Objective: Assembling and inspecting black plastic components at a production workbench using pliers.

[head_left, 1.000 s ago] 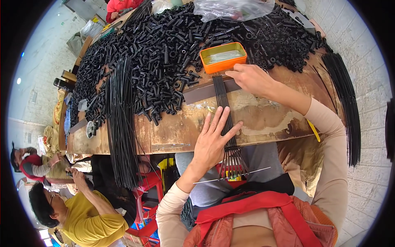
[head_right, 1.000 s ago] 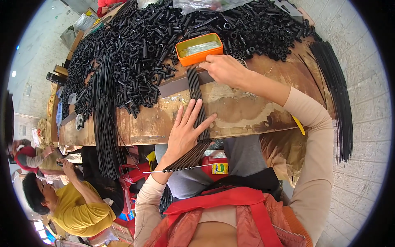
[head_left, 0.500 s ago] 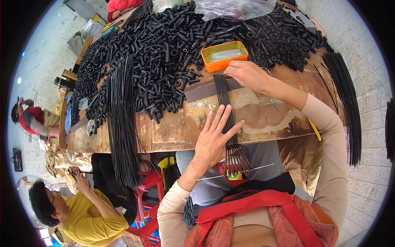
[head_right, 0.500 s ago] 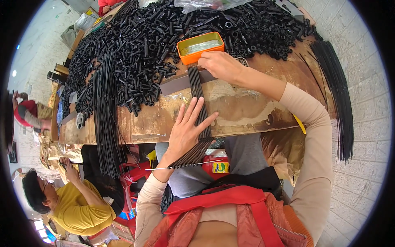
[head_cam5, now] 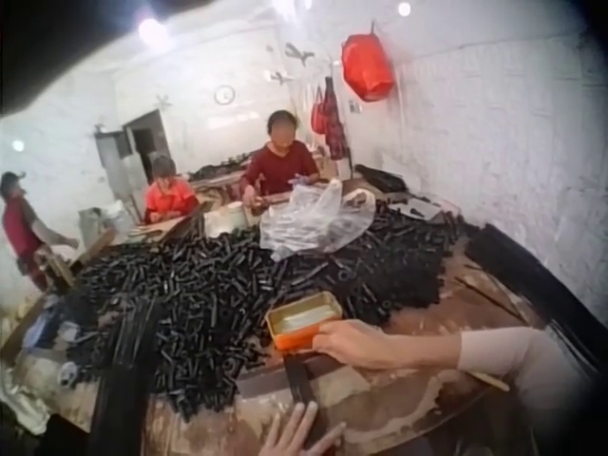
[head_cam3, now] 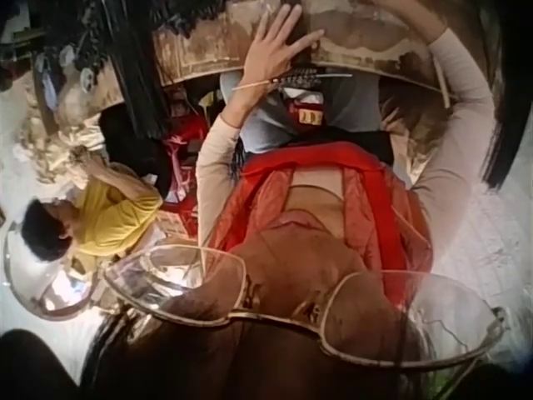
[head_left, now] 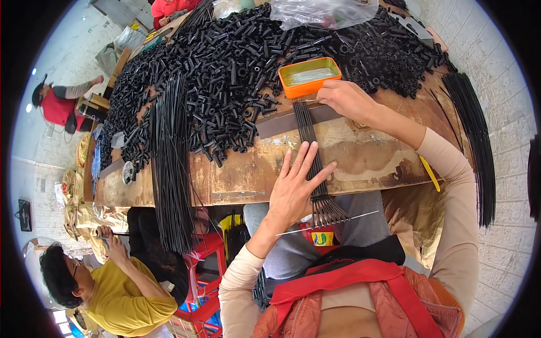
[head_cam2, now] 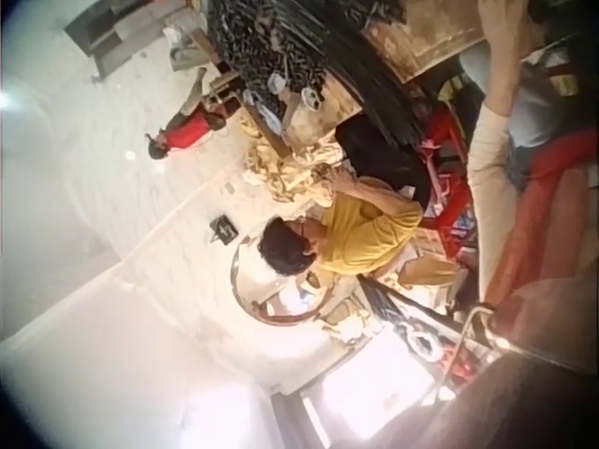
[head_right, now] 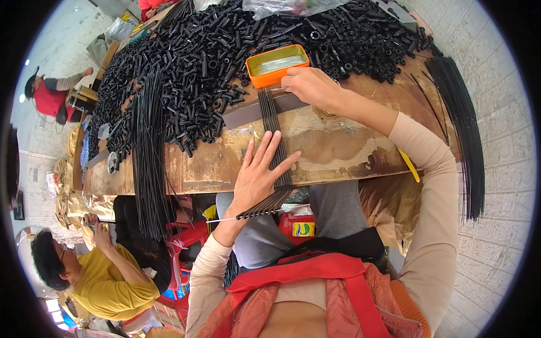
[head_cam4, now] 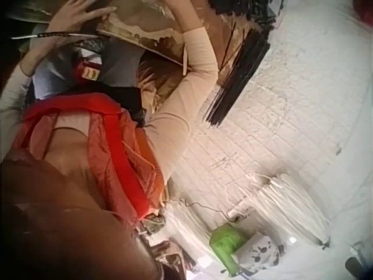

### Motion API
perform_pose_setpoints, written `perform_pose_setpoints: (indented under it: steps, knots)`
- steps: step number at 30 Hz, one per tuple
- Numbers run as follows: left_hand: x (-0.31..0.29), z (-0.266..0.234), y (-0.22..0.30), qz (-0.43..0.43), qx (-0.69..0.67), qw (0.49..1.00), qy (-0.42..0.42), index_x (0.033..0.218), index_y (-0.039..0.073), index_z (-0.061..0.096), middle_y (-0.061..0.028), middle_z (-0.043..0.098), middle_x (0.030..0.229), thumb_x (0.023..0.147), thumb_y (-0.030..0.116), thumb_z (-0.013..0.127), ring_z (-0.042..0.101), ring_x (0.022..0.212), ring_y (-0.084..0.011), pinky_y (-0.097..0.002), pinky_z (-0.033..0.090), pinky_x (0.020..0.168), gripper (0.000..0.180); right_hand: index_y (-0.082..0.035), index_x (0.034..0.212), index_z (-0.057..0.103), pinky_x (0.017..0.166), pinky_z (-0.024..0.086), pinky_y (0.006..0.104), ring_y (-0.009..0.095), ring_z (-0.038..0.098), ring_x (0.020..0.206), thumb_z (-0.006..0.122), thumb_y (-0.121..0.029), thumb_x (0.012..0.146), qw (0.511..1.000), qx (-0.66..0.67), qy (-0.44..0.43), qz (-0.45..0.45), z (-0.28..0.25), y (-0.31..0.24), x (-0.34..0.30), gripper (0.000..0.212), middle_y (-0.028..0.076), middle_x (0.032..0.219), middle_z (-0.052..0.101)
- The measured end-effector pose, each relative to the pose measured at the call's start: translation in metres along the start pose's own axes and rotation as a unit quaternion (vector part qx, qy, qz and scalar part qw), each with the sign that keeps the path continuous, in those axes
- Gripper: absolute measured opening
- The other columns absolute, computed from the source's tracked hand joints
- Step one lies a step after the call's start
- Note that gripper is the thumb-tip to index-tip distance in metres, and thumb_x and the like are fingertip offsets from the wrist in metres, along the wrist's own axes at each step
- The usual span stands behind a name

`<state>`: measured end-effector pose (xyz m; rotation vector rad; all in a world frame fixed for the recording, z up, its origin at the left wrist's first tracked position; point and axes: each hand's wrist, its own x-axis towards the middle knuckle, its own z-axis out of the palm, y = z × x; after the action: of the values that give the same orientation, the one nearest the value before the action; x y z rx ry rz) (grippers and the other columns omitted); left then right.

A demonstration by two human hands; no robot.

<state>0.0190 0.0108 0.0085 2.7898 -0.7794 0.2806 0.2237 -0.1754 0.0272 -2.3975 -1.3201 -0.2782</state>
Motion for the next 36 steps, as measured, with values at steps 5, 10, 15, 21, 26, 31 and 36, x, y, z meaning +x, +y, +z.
perform_pose_setpoints:
  steps: [5,10,15,21,26,31,36]
  knots:
    - [-0.001,0.003,-0.002,0.006,0.000,1.000,0.003,0.140,0.028,0.047,-0.0199,0.029,0.152,0.073,0.054,0.067,0.025,0.142,-0.0337,-0.0507,0.020,0.115,0.074,-0.004,0.095,0.063,0.069,0.050,0.0398,0.032,0.062,0.082,0.061,-0.008,0.084,0.999,-0.011,0.004,-0.044,0.004,0.003,-0.001,0.012,0.011,0.085,0.059]
    - [-0.001,0.003,-0.001,0.003,-0.003,1.000,0.014,0.139,0.027,0.048,-0.0196,0.029,0.152,0.074,0.056,0.066,0.026,0.142,-0.0331,-0.0507,0.020,0.115,0.073,-0.004,0.097,0.062,0.070,0.050,0.0398,0.031,0.061,0.084,0.063,-0.007,0.082,0.996,-0.045,0.011,-0.071,0.007,-0.002,0.001,0.016,0.011,0.089,0.058]
    - [0.000,0.001,0.002,-0.003,-0.005,1.000,0.005,0.140,0.027,0.047,-0.0188,0.028,0.153,0.073,0.033,0.063,0.025,0.143,-0.0316,-0.0495,0.020,0.115,0.069,-0.003,0.095,0.062,0.071,0.051,0.0387,0.029,0.062,0.084,0.064,-0.009,0.083,0.994,0.024,0.051,-0.096,0.009,-0.001,0.014,0.014,0.010,0.088,0.059]
    - [0.000,-0.008,0.003,-0.020,-0.044,0.999,-0.006,0.141,0.026,0.046,-0.0174,0.028,0.153,0.071,0.012,0.064,0.024,0.144,-0.0308,-0.0490,0.021,0.115,0.073,-0.003,0.087,0.060,0.068,0.051,0.0407,0.032,0.062,0.079,0.063,-0.011,0.082,0.996,-0.066,0.057,-0.029,0.009,-0.006,0.004,0.010,0.011,0.083,0.059]
    - [-0.001,0.001,-0.001,-0.002,-0.003,1.000,0.009,0.140,0.027,0.047,-0.0195,0.028,0.152,0.076,0.059,0.062,0.025,0.143,-0.0330,-0.0507,0.019,0.115,0.073,-0.002,0.095,0.063,0.073,0.050,0.0413,0.031,0.062,0.085,0.062,-0.013,0.085,0.999,0.008,-0.010,-0.041,0.008,-0.001,0.017,0.014,0.013,0.089,0.061]
    - [-0.001,0.001,-0.001,0.002,0.000,1.000,0.011,0.140,0.027,0.048,-0.0193,0.029,0.152,0.076,0.059,0.062,0.025,0.142,-0.0331,-0.0510,0.019,0.115,0.073,0.003,0.090,0.064,0.071,0.050,0.0383,0.033,0.064,0.080,0.063,-0.011,0.082,0.990,0.137,0.000,-0.012,-0.010,0.021,0.060,0.016,0.018,0.082,0.065]
    - [-0.001,-0.003,0.002,0.003,-0.011,1.000,0.009,0.140,0.027,0.047,-0.0191,0.029,0.152,0.077,0.058,0.063,0.025,0.143,-0.0328,-0.0513,0.019,0.115,0.072,0.002,0.083,0.069,0.069,0.052,0.0384,0.034,0.067,0.076,0.062,-0.003,0.075,0.994,0.009,-0.104,0.023,0.008,0.066,0.083,0.011,0.020,0.079,0.067]
